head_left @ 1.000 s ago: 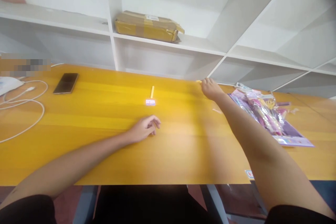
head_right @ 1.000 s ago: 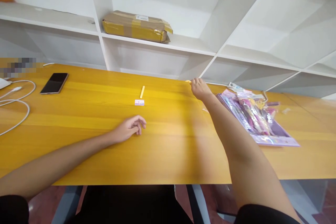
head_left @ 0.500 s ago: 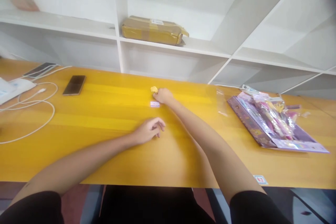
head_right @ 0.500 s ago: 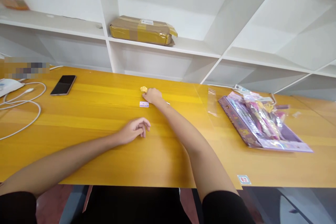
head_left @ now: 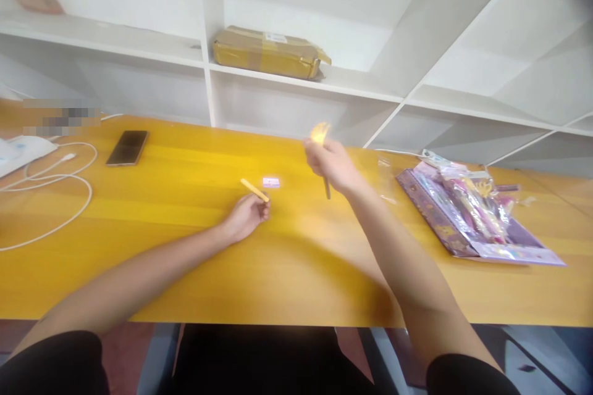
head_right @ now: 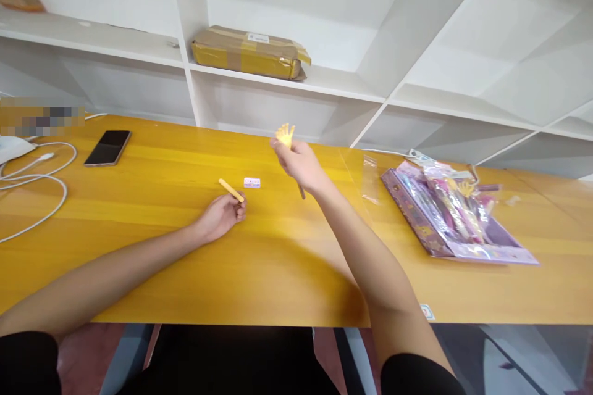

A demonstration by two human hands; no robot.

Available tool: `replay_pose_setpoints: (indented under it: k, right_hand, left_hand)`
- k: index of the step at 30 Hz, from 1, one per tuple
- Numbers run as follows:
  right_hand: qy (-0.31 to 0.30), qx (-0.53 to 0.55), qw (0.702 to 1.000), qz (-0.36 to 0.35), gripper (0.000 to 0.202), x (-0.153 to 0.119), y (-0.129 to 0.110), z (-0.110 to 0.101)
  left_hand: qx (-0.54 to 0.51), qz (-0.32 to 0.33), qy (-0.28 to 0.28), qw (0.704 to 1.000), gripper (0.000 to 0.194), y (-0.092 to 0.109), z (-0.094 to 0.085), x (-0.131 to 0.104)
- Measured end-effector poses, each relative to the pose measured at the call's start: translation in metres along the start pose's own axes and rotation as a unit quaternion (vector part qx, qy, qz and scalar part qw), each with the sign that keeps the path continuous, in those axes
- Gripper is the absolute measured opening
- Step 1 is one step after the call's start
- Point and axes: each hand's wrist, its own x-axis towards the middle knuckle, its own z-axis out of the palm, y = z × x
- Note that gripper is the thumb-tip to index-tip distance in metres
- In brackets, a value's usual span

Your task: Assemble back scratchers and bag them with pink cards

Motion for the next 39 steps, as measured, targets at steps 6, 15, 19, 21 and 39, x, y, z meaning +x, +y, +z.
replay_pose_setpoints:
  k: [6,15,19,21,39]
  right_hand:
    - [0.059,0.113,0.990,-0.061,0.053,0.004,-0.005,-0.030]
    - [0.060,0.128,0.989,-0.035,0.049,0.013,0.004,-0.008]
    - [0.104,0.225,0.966,-0.068,0.059,0.022,0.009,-0.017]
    - [0.123,0.268,0.952,-0.079,0.064,0.025,0.010,-0.026]
    - [0.050,0.335,0.938,-0.076,0.066,0.042,0.032,0.012]
  left_hand:
    - [0.056,0.013,-0.021,0.998,0.018,0.000,0.000,-0.002]
    - [0.586,0.300,-0.112,0.744,0.011,0.014,-0.004,-0.022]
    - [0.731,0.339,0.038,0.592,0.040,0.037,-0.024,0.007]
    - [0.772,0.275,0.102,0.564,0.045,0.043,-0.038,0.021]
    - [0.386,0.123,-0.056,0.912,0.049,0.031,-0.031,0.017]
